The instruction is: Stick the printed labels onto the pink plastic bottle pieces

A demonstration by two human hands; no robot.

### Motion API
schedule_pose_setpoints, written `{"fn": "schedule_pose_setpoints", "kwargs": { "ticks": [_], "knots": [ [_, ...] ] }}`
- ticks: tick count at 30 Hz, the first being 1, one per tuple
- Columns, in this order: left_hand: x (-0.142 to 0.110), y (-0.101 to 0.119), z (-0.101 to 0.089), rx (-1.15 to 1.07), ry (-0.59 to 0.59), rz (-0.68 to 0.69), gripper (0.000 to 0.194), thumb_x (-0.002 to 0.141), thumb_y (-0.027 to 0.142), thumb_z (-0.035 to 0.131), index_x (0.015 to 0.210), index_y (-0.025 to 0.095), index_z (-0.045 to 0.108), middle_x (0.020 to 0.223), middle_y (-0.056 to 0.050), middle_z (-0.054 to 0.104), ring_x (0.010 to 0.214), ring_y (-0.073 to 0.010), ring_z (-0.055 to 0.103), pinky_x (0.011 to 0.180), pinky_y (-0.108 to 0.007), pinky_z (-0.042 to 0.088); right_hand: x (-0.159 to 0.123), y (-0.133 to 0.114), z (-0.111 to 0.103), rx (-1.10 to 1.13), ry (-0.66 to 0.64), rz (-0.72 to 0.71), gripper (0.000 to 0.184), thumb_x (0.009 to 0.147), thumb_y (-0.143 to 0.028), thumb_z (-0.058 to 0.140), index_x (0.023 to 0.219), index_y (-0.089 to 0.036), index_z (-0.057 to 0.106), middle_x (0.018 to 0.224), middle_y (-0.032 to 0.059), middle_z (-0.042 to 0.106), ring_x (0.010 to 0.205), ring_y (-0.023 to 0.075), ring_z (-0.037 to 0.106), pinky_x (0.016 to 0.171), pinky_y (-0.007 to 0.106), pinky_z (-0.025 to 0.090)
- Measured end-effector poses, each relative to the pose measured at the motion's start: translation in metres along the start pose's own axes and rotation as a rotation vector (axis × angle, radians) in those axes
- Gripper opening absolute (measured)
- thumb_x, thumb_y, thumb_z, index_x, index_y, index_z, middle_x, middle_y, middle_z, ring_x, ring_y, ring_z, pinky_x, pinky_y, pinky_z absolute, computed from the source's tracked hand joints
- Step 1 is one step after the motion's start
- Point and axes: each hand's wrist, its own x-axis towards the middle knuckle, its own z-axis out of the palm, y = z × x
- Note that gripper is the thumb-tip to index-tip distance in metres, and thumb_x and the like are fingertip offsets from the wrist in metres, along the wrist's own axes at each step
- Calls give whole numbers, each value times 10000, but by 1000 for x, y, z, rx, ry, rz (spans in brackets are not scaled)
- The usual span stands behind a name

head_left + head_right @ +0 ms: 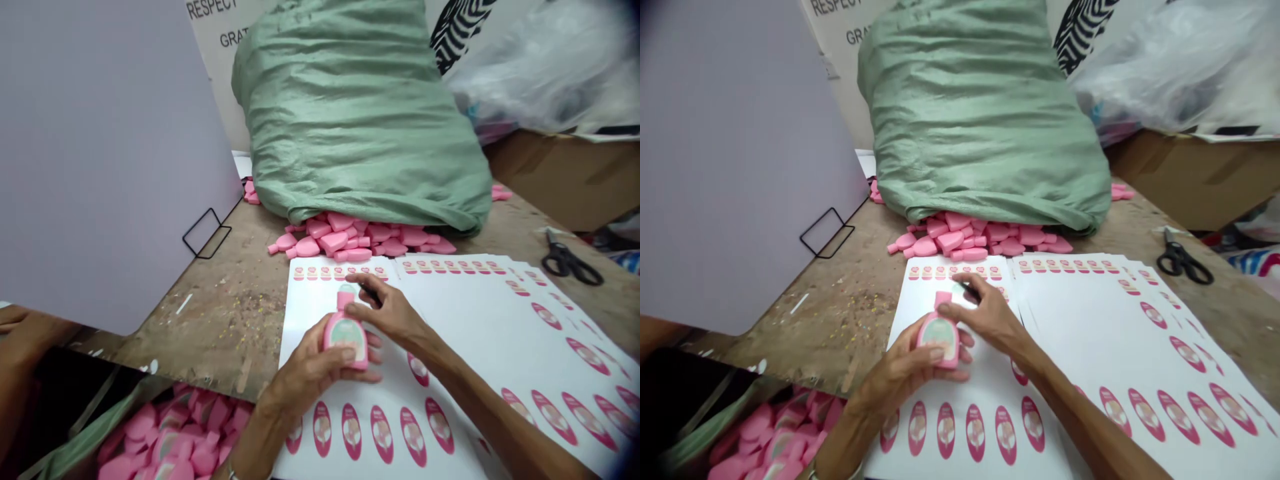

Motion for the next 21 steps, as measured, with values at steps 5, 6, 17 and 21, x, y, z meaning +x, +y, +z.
{"fn": "schedule_pose_setpoints", "kwargs": {
  "ticks": [5,6,17,21],
  "knots": [
    [-23,18,-53,533,515,70,310,742,294,672,1031,200,612,986,-72,673,891,-247,617,783,-365,485,54,43,-27,-475,270,-122,349,791,-400,600,1071,-192,587,1037,92,664,891,230,616,735,343,464],
    [-26,22,-69,661,687,160,304,708,262,693,1000,229,615,957,-44,674,943,-269,600,805,-358,464,65,48,-30,-587,274,-189,301,794,-335,585,1055,-186,597,1020,101,664,907,242,601,755,355,444],
    [25,37,-38,560,490,217,374,678,237,739,1039,211,643,1164,-82,628,1192,-316,496,911,-371,436,47,20,-21,-199,81,-126,323,839,-482,507,810,-173,594,679,7,569,600,140,478,548,261,345],
    [65,16,-7,209,178,178,334,804,385,628,1025,134,638,1027,-104,675,921,-201,642,809,-302,506,13,-2,-25,150,-227,-17,389,813,-559,530,778,-175,575,703,-15,558,620,121,484,564,248,362]
  ]
}}
